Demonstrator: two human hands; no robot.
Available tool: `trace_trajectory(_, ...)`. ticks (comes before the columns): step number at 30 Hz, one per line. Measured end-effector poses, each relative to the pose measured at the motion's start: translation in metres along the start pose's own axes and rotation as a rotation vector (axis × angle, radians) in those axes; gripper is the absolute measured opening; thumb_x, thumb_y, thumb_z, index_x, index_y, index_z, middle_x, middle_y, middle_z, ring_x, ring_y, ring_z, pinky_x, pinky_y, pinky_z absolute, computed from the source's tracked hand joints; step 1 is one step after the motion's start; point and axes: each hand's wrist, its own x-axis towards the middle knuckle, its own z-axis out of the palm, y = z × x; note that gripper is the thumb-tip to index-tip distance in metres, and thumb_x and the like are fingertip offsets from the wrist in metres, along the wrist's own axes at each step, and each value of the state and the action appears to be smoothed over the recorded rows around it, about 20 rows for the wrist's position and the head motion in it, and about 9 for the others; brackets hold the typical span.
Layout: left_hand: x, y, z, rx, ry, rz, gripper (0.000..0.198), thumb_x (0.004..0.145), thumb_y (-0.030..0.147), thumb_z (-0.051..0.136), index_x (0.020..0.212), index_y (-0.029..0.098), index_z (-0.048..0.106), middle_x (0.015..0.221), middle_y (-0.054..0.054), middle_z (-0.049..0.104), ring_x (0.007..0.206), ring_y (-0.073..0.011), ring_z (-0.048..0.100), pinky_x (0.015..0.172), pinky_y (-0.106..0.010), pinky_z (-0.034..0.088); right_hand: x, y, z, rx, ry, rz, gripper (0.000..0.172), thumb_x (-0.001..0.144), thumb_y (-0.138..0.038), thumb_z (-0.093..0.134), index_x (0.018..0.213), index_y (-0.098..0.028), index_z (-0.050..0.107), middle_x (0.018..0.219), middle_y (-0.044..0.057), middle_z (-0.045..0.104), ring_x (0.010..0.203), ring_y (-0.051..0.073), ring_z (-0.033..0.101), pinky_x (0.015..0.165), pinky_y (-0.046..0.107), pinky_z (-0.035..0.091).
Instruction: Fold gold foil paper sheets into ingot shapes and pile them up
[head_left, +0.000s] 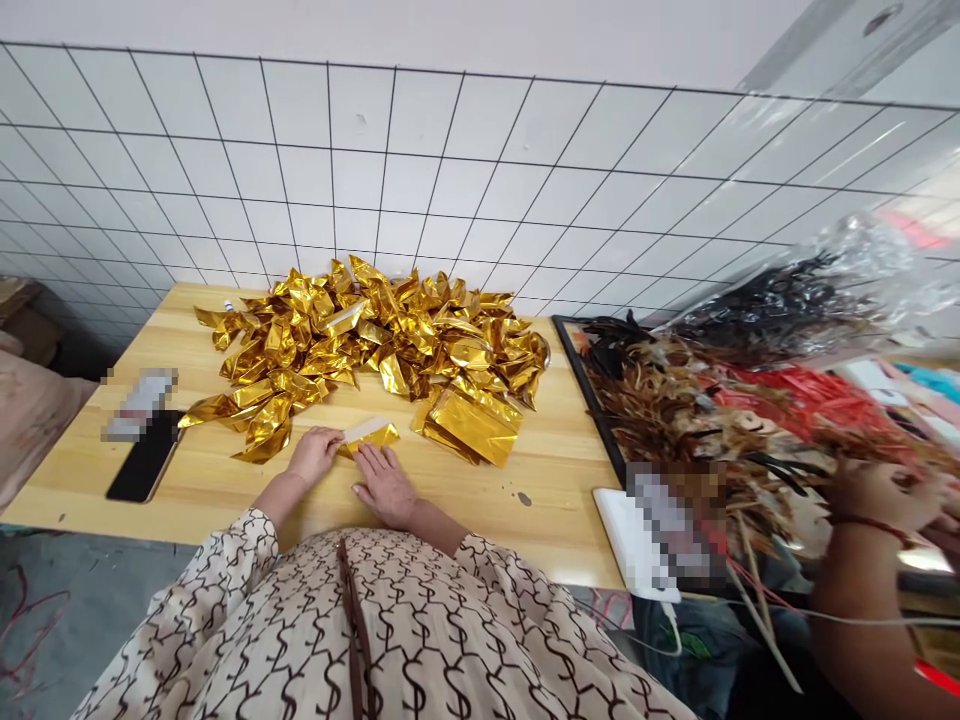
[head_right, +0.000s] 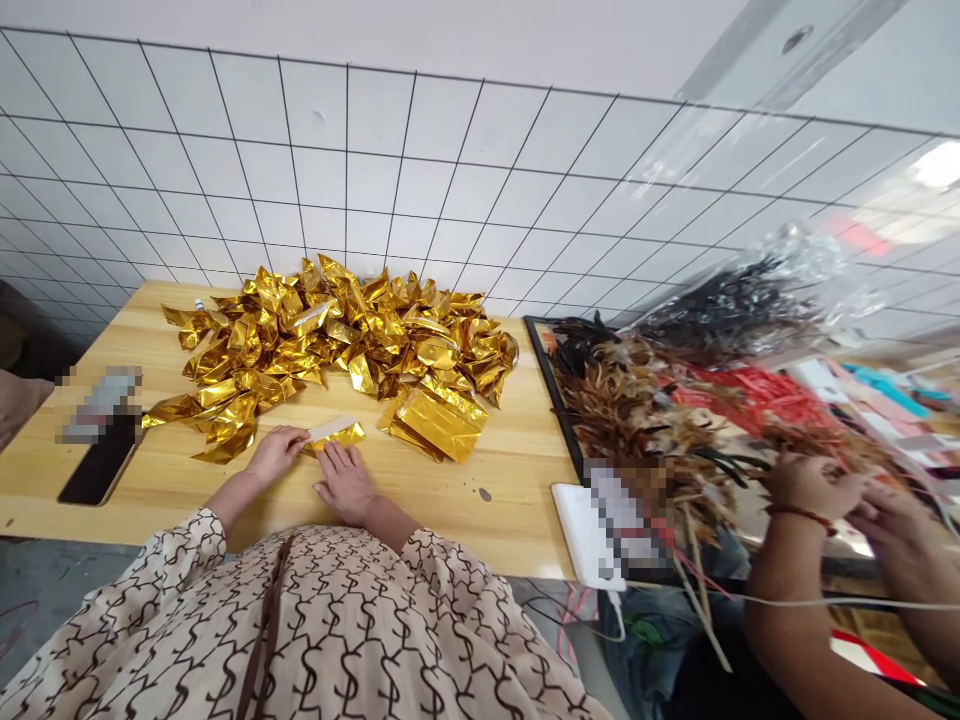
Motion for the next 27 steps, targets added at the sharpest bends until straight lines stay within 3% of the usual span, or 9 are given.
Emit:
trace_trajectory(9, 0.0, 0.011, 0.0, 0.132, 0.01, -0.045, 0.022, 0.076, 0.012, 0.059, 0.095, 0.019, 0.068, 0.087, -0.006, 0.07, 0.09, -0.0229, 0.061, 0.085, -0.036, 0.047, -0.003, 0.006, 0.011, -0.055, 0.013, -0.061, 0.053, 0.095, -0.039, 0.042, 0.144, -0.019, 0.037, 0.15, 0.016, 0.035, 0.138, 0.026, 0.028, 0.111, 0.049, 0.022)
trace_trajectory(21, -0.007, 0.001, 0.005, 0.259, 0.188, -0.095, 0.007, 0.079, 0.018, 0.059, 0.085, 0.019, 0.062, 0.081, -0.006, 0.064, 0.084, -0.0247, 0.058, 0.077, -0.037, 0.045, -0.002, 0.004, 0.014, -0.063, -0.016, -0.021, 0.052, 0.096, -0.041, 0.039, 0.143, -0.02, 0.037, 0.149, 0.015, 0.036, 0.139, 0.026, 0.028, 0.111, 0.052, 0.02)
trace_trajectory(24, -0.015, -0.003, 0.009, 0.295, 0.277, -0.054, 0.011, 0.08, 0.016, 0.057, 0.089, 0.018, 0.062, 0.084, -0.008, 0.064, 0.083, -0.0251, 0.057, 0.077, -0.039, 0.046, -0.002, 0.002, 0.011, -0.058, -0.012, -0.016, 0.051, 0.096, -0.041, 0.038, 0.142, -0.019, 0.039, 0.148, 0.015, 0.037, 0.138, 0.026, 0.03, 0.111, 0.052, 0.021)
trace_trajectory(27, -0.026, -0.001, 0.017, 0.323, 0.291, 0.103, 0.017, 0.084, 0.014, 0.049, 0.095, 0.018, 0.062, 0.089, -0.009, 0.064, 0.085, -0.0243, 0.057, 0.077, -0.038, 0.047, -0.001, 0.0, 0.008, -0.059, -0.003, -0.01, 0.05, 0.096, -0.041, 0.037, 0.14, -0.018, 0.041, 0.147, 0.015, 0.04, 0.137, 0.027, 0.032, 0.11, 0.053, 0.023)
